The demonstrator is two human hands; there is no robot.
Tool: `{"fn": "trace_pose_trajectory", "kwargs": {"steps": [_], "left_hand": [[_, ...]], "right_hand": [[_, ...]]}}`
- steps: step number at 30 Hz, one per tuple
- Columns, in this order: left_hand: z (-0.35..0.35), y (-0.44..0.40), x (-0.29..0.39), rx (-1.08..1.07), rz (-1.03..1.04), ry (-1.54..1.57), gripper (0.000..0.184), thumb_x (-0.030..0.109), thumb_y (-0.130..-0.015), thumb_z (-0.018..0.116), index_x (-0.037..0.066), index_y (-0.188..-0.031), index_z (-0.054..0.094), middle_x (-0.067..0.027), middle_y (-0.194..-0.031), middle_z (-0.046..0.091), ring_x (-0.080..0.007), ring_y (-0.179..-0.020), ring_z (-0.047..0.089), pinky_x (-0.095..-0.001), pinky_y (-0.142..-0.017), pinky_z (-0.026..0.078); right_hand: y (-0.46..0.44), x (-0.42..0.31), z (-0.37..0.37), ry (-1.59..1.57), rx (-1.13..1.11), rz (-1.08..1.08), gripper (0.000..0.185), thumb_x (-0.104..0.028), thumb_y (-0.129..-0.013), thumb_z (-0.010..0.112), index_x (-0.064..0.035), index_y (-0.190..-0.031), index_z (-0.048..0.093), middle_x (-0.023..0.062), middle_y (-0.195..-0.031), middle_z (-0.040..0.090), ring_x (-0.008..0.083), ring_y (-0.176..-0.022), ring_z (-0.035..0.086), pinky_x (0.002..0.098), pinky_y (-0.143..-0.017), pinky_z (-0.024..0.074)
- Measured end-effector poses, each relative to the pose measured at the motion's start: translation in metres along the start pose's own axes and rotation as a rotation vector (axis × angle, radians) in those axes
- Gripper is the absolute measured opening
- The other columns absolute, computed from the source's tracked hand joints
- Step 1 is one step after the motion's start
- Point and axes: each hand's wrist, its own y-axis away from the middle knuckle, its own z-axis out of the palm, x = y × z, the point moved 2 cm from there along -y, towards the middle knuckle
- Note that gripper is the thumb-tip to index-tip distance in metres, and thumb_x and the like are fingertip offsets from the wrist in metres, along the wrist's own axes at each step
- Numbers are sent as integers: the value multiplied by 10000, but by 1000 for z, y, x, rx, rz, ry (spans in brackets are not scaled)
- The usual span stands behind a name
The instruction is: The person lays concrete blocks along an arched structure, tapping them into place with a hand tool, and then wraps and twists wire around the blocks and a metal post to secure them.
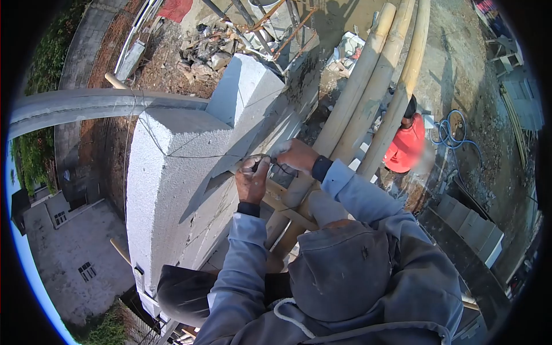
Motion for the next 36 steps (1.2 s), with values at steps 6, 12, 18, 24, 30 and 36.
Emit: {"fn": "trace_pose_trajectory", "kwargs": {"steps": [6,12,18,24,30,36], "left_hand": [[-9,-2,-1,-56,47,-94,226,211,-839,645,-4,-904,673,-42,-822,647,-92,-765,566,-238,-711,450],[-1,-2,1,40,-42,-68,246,248,-849,638,10,-894,680,-64,-830,655,-116,-779,589,-259,-733,459],[10,-4,-1,1,-32,173,231,227,-874,627,-1,-899,655,-32,-822,641,-82,-766,556,-238,-702,447],[11,-9,-3,38,-59,205,260,237,-879,608,-12,-807,631,-63,-808,648,-106,-745,570,-255,-724,451],[2,-8,-12,64,-98,116,277,259,-882,624,12,-764,581,-44,-730,607,-95,-676,526,-243,-646,430],[-3,-11,-14,-2,-76,61,302,278,-885,624,20,-740,562,-39,-705,585,-92,-648,505,-245,-613,421]], "right_hand": [[-11,-10,-13,-90,-227,249,142,-130,-802,564,-56,-904,630,94,-671,624,156,-532,619,291,-463,505],[6,-6,-11,-54,-80,24,188,-206,-873,557,-44,-961,595,50,-718,610,116,-531,578,263,-506,488],[27,-1,-6,37,186,-284,237,-176,-858,569,-37,-1049,571,119,-847,611,204,-730,608,329,-659,488],[34,-4,1,337,322,-524,293,-213,-817,618,-51,-1056,569,129,-964,583,332,-848,607,400,-706,494],[27,-8,10,399,255,-525,282,-212,-779,628,-41,-993,561,147,-930,576,355,-824,600,447,-712,482],[13,-3,14,402,161,-482,153,-169,-825,580,-33,-893,558,145,-796,583,368,-793,589,452,-690,478]]}}
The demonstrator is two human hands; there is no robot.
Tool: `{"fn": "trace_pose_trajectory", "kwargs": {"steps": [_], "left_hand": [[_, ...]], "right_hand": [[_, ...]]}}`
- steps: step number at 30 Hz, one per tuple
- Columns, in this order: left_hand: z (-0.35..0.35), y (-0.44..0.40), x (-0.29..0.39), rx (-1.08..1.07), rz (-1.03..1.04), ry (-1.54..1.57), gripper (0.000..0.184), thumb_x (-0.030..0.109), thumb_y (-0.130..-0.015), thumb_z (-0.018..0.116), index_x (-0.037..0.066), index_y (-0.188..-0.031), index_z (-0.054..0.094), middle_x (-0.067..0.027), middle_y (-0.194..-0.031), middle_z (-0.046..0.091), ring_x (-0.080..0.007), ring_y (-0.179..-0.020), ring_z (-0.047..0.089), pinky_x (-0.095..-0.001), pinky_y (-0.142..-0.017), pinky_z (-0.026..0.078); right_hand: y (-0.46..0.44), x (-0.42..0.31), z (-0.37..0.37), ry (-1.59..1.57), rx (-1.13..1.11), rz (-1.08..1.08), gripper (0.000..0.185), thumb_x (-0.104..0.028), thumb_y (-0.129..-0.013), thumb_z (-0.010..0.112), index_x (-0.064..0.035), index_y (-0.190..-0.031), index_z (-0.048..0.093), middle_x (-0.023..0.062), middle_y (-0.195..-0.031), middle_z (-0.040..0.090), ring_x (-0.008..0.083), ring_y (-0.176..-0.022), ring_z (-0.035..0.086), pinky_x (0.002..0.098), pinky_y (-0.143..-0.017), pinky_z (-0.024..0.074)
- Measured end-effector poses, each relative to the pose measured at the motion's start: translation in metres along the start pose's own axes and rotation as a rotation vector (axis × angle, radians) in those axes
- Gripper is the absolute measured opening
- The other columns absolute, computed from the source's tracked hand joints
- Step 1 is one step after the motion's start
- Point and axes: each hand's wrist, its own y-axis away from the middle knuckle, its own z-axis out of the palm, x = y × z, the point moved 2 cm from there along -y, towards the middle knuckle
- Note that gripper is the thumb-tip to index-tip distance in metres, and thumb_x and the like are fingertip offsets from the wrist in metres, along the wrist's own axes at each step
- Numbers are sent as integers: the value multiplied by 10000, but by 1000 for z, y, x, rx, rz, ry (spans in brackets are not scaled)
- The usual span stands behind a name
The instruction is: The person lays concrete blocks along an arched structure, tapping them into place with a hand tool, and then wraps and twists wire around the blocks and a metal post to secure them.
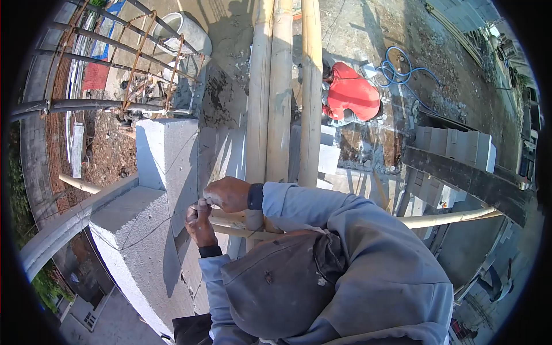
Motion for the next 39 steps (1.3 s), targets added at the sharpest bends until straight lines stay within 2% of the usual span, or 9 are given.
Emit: {"fn": "trace_pose_trajectory", "kwargs": {"steps": [3,5,9,12,16,22,26,31,39], "left_hand": [[5,4,10,15,11,-52,309,290,-890,613,-1,-788,590,-60,-734,607,-113,-671,539,-256,-647,443],[10,7,15,28,5,-52,324,300,-894,606,-19,-837,611,-76,-763,624,-127,-700,565,-264,-681,457],[3,9,18,-13,129,-217,321,288,-890,602,-31,-886,639,-91,-798,636,-154,-754,585,-293,-714,463],[6,12,22,-7,211,-361,309,276,-889,596,-29,-884,650,-98,-806,639,-165,-766,586,-311,-713,460],[6,9,17,27,197,-360,311,276,-890,589,-28,-878,653,-102,-809,648,-164,-754,586,-314,-696,458],[0,10,5,84,101,-244,297,296,-900,581,12,-880,663,-61,-778,658,-121,-725,581,-278,-678,469],[0,9,-15,57,-19,50,335,322,-894,590,-7,-877,649,-79,-845,670,-137,-775,607,-270,-738,473],[3,10,-7,-163,-202,481,268,291,-929,544,25,-918,575,-99,-900,632,-187,-842,626,-329,-814,499],[11,15,-21,-532,-407,1363,299,382,-959,451,123,-813,484,2,-703,500,-176,-679,542,-361,-681,456]], "right_hand": [[-1,7,9,-85,290,-29,123,-130,-829,559,-18,-878,561,149,-705,584,317,-651,609,421,-589,478],[-1,6,9,-436,269,308,121,-127,-780,586,-8,-777,565,148,-612,582,290,-510,575,411,-499,447],[-11,22,11,-762,-40,734,204,-142,-762,608,2,-624,566,113,-507,556,208,-368,507,367,-388,395],[-21,17,-4,-696,-205,833,261,-179,-771,606,-9,-573,597,102,-519,579,196,-397,530,344,-390,408],[-33,21,3,-321,-185,589,173,-191,-756,638,-25,-732,596,92,-566,564,182,-412,528,326,-383,404],[5,19,8,-246,110,401,388,-387,-766,674,-16,-817,572,155,-686,605,282,-657,615,374,-624,474],[6,25,8,82,124,201,295,-338,-787,650,-49,-832,608,161,-731,591,380,-728,579,445,-640,455],[-8,13,-24,201,335,-10,370,-370,-764,684,-33,-909,638,139,-844,629,346,-829,594,442,-724,467],[-28,32,-27,-139,11,223,258,-326,-773,680,-75,-833,665,155,-728,620,346,-729,604,391,-653,460]]}}
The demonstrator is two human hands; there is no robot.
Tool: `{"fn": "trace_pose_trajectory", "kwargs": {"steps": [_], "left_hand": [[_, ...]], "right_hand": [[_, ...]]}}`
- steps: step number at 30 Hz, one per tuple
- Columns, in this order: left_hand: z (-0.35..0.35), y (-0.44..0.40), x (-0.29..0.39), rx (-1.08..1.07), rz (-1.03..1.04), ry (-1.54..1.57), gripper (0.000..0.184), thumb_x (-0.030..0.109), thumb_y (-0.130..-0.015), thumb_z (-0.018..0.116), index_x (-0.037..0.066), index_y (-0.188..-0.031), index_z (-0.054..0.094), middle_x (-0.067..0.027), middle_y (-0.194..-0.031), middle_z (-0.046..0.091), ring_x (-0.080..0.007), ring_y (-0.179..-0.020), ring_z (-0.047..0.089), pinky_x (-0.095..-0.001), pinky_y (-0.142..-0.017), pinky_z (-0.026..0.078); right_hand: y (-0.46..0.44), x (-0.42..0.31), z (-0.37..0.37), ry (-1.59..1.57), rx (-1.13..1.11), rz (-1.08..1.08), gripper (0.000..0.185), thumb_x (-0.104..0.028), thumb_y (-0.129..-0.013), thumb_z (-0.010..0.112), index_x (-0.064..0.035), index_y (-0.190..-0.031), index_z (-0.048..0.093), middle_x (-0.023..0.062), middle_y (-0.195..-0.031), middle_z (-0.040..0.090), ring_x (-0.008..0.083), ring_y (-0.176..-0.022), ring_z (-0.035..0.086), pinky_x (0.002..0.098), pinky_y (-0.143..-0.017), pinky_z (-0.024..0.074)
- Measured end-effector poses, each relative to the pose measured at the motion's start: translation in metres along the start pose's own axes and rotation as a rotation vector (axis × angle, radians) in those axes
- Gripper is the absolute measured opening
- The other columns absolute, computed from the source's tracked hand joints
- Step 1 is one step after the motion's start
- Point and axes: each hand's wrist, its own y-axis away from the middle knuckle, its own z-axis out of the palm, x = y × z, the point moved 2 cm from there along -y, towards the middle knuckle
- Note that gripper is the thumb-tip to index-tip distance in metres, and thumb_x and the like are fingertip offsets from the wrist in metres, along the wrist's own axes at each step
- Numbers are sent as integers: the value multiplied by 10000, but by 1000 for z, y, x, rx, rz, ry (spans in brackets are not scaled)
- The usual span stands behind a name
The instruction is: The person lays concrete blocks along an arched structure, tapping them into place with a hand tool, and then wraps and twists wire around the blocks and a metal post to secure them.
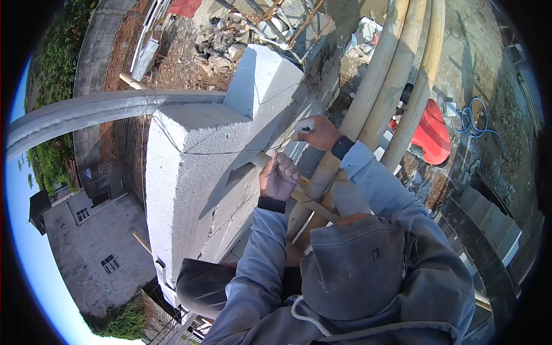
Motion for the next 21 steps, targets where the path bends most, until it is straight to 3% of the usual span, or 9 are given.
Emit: {"fn": "trace_pose_trajectory", "kwargs": {"steps": [1,4,6,10,13,14,17,18,21], "left_hand": [[0,0,0,-31,-11,65,306,388,-959,446,123,-811,483,1,-703,501,-176,-684,546,-360,-683,459],[8,3,8,198,70,-367,337,419,-953,448,122,-797,480,-8,-706,513,-182,-726,573,-360,-710,477],[16,8,9,326,127,-520,353,451,-936,467,108,-861,501,-37,-771,546,-193,-795,593,-353,-736,484],[55,14,10,506,276,-844,408,426,-889,572,50,-1035,506,-104,-943,584,-224,-926,603,-350,-810,487],[62,9,10,399,542,-1297,477,315,-848,659,6,-1152,458,-128,-1039,577,-260,-983,593,-364,-857,476],[67,12,9,411,533,-1504,496,211,-816,695,-29,-1179,458,-161,-1091,577,-278,-1016,590,-376,-896,465],[63,16,2,451,602,-1928,544,196,-811,688,-46,-1234,448,-199,-1145,564,-277,-1051,583,-369,-898,465],[59,18,1,471,560,-1929,562,183,-807,684,-58,-1254,445,-219,-1168,556,-264,-1069,578,-357,-904,465],[50,18,-1,419,707,-1949,515,156,-817,651,-35,-1256,461,-188,-1090,595,-261,-1019,596,-355,-859,480]], "right_hand": [[2,1,2,-43,1,18,256,-324,-777,677,-74,-834,664,156,-733,622,344,-732,606,386,-652,461],[10,-4,5,4,52,-10,264,-325,-786,669,-67,-837,662,154,-737,628,348,-739,607,387,-659,464],[18,5,10,110,206,-119,266,-325,-804,652,-61,-841,660,144,-752,630,359,-744,599,409,-663,470],[31,-18,-5,207,229,-88,307,-303,-801,677,-23,-927,659,188,-901,649,350,-832,619,398,-728,487],[35,-33,-9,278,304,-98,368,-329,-779,698,9,-919,656,205,-920,650,355,-847,622,395,-756,496],[35,-33,-9,287,302,-100,383,-336,-773,702,17,-917,656,210,-923,650,357,-853,623,395,-763,497],[33,-35,-12,251,258,-87,385,-339,-772,702,14,-918,659,216,-935,647,359,-878,620,395,-782,494],[32,-35,-14,231,238,-79,379,-338,-774,699,9,-920,660,216,-940,646,358,-888,619,396,-788,492],[32,-34,-16,294,162,-35,364,-320,-789,684,0,-960,653,205,-974,644,353,-907,615,400,-795,492]]}}
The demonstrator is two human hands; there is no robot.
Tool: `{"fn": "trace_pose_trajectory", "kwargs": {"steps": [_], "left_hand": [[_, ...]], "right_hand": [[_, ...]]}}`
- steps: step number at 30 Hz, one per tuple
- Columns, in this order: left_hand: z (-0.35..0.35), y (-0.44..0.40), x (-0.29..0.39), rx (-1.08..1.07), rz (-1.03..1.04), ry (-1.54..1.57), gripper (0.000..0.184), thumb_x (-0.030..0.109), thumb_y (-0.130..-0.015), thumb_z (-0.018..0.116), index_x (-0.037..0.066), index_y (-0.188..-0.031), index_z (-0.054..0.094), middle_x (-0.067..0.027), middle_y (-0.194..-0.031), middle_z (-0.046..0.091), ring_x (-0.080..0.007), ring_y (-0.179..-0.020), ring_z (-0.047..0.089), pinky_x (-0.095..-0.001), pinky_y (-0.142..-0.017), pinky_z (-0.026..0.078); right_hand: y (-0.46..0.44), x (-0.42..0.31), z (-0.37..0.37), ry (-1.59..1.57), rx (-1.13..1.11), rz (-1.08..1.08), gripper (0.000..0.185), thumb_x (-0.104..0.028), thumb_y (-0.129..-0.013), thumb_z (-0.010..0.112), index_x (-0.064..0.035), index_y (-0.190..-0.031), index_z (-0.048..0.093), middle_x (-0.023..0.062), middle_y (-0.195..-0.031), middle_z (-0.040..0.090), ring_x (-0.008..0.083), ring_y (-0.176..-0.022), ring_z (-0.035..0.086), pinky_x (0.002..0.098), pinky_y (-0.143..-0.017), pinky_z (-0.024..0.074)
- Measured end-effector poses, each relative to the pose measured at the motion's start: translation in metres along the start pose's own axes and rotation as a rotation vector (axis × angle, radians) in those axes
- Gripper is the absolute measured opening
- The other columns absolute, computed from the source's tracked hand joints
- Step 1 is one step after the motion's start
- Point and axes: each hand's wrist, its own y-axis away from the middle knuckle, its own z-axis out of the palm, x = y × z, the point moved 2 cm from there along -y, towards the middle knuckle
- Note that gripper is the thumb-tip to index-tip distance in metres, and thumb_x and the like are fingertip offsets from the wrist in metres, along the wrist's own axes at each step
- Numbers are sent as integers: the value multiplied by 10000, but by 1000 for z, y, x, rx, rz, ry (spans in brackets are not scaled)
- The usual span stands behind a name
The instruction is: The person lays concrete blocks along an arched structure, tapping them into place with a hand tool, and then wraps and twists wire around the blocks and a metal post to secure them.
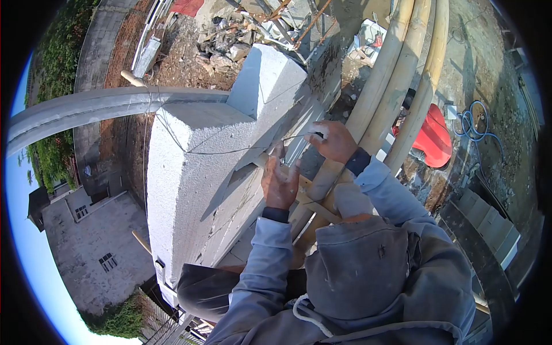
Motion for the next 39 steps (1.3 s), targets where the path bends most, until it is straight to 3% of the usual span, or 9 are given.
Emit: {"fn": "trace_pose_trajectory", "kwargs": {"steps": [6,9,12,18,22,25,28,31,39], "left_hand": [[-3,-4,8,82,-60,-309,334,148,-839,546,21,-1147,572,-143,-946,626,-301,-868,612,-379,-760,478],[-4,-1,0,122,-20,-328,268,161,-846,531,20,-1058,616,-153,-932,632,-329,-861,610,-393,-772,476],[-8,-1,0,139,51,-216,235,146,-843,530,10,-1001,638,-140,-874,635,-273,-805,618,-366,-745,478],[-14,-5,-9,-111,-475,520,277,109,-837,539,-26,-1055,642,-62,-815,611,-141,-769,582,-277,-720,467],[-11,-2,-2,-139,-362,668,408,179,-875,505,-24,-1227,543,-92,-923,616,-172,-864,594,-297,-778,469],[-8,5,-17,-117,-556,885,439,204,-895,485,-15,-1276,495,-126,-1031,621,-199,-937,598,-332,-853,465],[-13,5,-29,-27,-452,861,424,173,-900,497,-33,-1271,493,-141,-1106,616,-206,-986,598,-320,-901,457],[-23,2,-40,7,-506,1172,429,124,-886,504,-8,-1293,475,-158,-1164,592,-225,-1024,590,-365,-940,439],[-19,-5,0,-105,-17,241,329,97,-799,666,98,-1124,616,-100,-1102,636,-242,-1012,605,-341,-876,461]], "right_hand": [[2,-8,28,-14,151,-290,279,-332,-832,623,-81,-951,646,125,-881,638,322,-781,622,420,-696,498],[-2,-17,31,-5,10,-259,293,-351,-830,629,-94,-969,655,110,-888,638,312,-807,628,417,-702,502],[-2,-28,23,33,-88,-243,239,-297,-822,641,-109,-969,650,121,-873,630,311,-805,614,413,-657,492],[-5,-22,25,-21,-86,-300,216,-267,-805,641,-90,-928,631,109,-877,618,320,-776,621,435,-656,492],[-12,-23,19,29,-19,-303,207,-210,-786,654,-59,-919,607,131,-866,605,345,-791,601,432,-648,487],[-9,-18,20,2,0,-318,225,-214,-793,654,-44,-934,609,145,-881,619,354,-803,605,434,-666,490],[-8,-19,22,-27,34,-317,234,-224,-802,653,-32,-930,616,159,-875,634,361,-812,611,429,-683,494],[-10,-17,23,-61,43,-302,231,-229,-809,652,-27,-916,623,167,-850,640,370,-809,611,426,-688,494],[-20,-7,27,-86,-119,-289,191,-197,-788,658,-29,-860,603,188,-762,587,401,-733,571,456,-630,450]]}}
